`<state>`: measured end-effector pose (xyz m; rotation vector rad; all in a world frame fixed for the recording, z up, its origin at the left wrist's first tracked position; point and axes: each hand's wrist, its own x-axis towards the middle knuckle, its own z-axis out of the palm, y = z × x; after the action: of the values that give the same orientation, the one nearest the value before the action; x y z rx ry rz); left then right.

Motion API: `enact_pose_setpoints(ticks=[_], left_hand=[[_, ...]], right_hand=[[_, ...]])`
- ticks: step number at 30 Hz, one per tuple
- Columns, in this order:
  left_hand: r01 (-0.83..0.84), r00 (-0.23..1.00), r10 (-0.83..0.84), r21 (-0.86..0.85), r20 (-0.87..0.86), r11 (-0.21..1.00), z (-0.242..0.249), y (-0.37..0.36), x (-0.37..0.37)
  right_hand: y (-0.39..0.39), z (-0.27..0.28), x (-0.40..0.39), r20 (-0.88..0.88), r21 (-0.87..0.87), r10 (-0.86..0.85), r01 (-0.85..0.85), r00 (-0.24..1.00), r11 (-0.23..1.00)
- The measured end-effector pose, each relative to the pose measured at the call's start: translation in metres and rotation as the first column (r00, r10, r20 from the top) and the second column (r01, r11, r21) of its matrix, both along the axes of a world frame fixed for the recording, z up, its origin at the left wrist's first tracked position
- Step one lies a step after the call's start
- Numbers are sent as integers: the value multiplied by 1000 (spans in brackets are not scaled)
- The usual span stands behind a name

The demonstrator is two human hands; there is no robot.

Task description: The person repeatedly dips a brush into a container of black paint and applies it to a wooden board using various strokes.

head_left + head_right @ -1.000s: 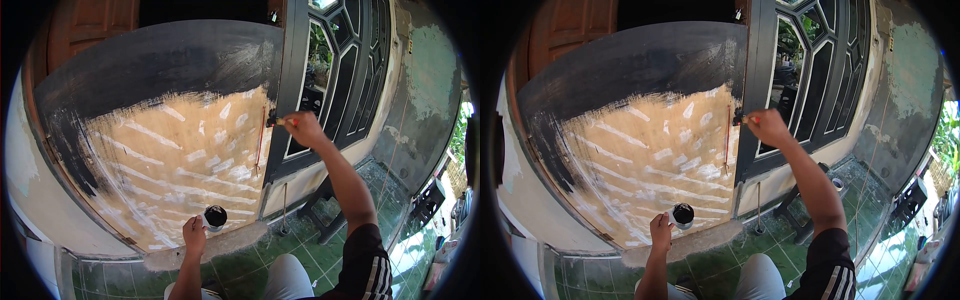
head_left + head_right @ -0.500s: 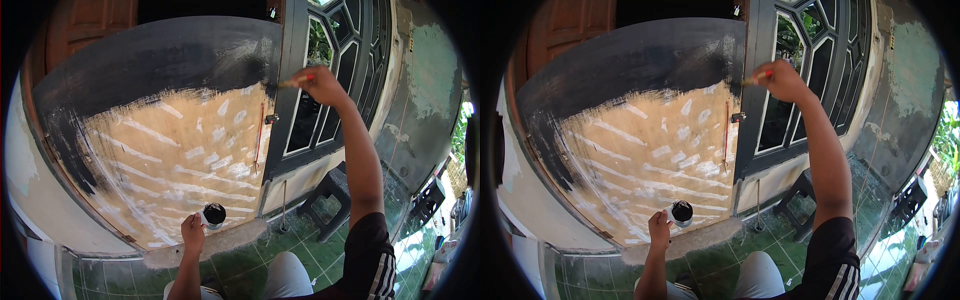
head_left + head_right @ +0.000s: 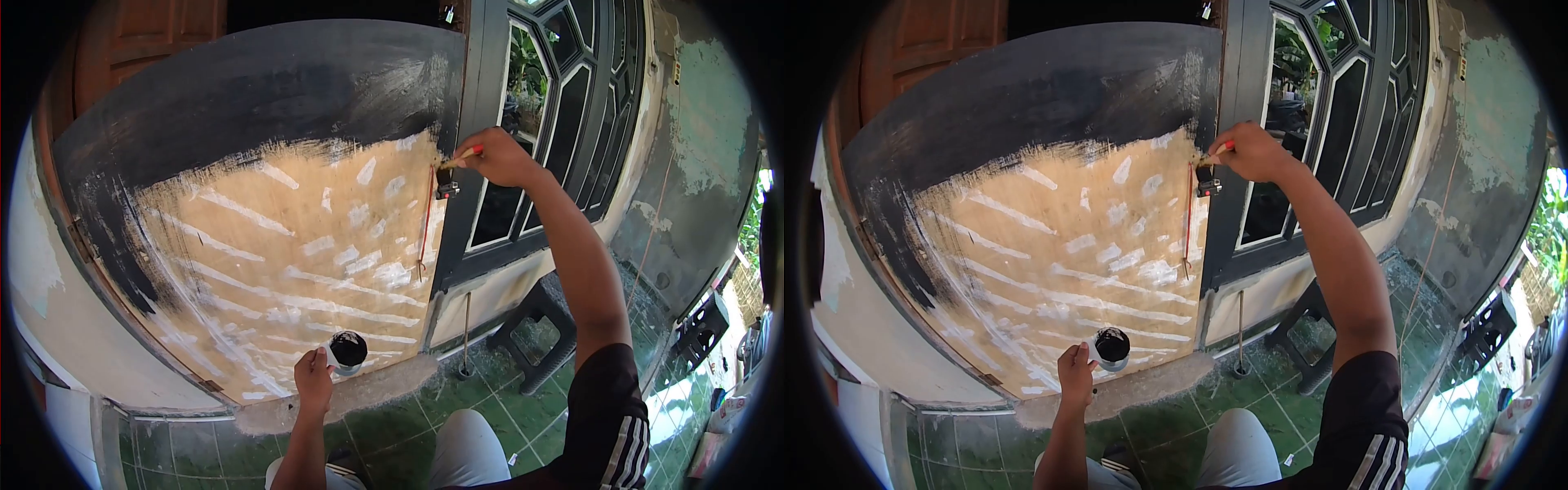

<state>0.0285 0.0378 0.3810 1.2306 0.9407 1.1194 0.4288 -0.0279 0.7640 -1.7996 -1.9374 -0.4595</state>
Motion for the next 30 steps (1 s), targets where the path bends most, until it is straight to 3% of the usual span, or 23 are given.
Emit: enact_pose_setpoints(ticks=[4,7,10,14,17,21,24,27,30], left_hand=[[-14,1000,14,-12,2,1000,1,0,0],[0,1000,0,-18,-7,1000,-1,1,-1],[-4,1000,4,-14,-17,1000,-6,0,-1],[-6,1000,6,-7,-17,1000,6,-4,1],[-9,1000,8,-18,-8,1000,0,-1,4],[30,999,-29,4,-28,1000,-1,0,9],[4,1000,-4,3,18,1000,2,-4,12],[9,1000,-9,-11,7,1000,3,-3,10],[13,1000,-13,-13,14,1000,1,-3,9]], right_hand=[[-12,13,-14,-51,112,-9,14,999,994],[-25,26,-23,-52,-84,-104,99,993,991],[2,-7,3,33,64,73,-75,997,995],[-17,10,1,-97,125,-18,30,995,992],[-25,13,0,-186,-26,-64,60,981,998],[-9,-8,4,-104,60,15,-9,994,998],[-12,-1,3,-150,43,-38,45,988,998],[-13,3,6,-87,-46,-58,54,994,997],[0,-12,10,31,77,25,-28,999,997]])
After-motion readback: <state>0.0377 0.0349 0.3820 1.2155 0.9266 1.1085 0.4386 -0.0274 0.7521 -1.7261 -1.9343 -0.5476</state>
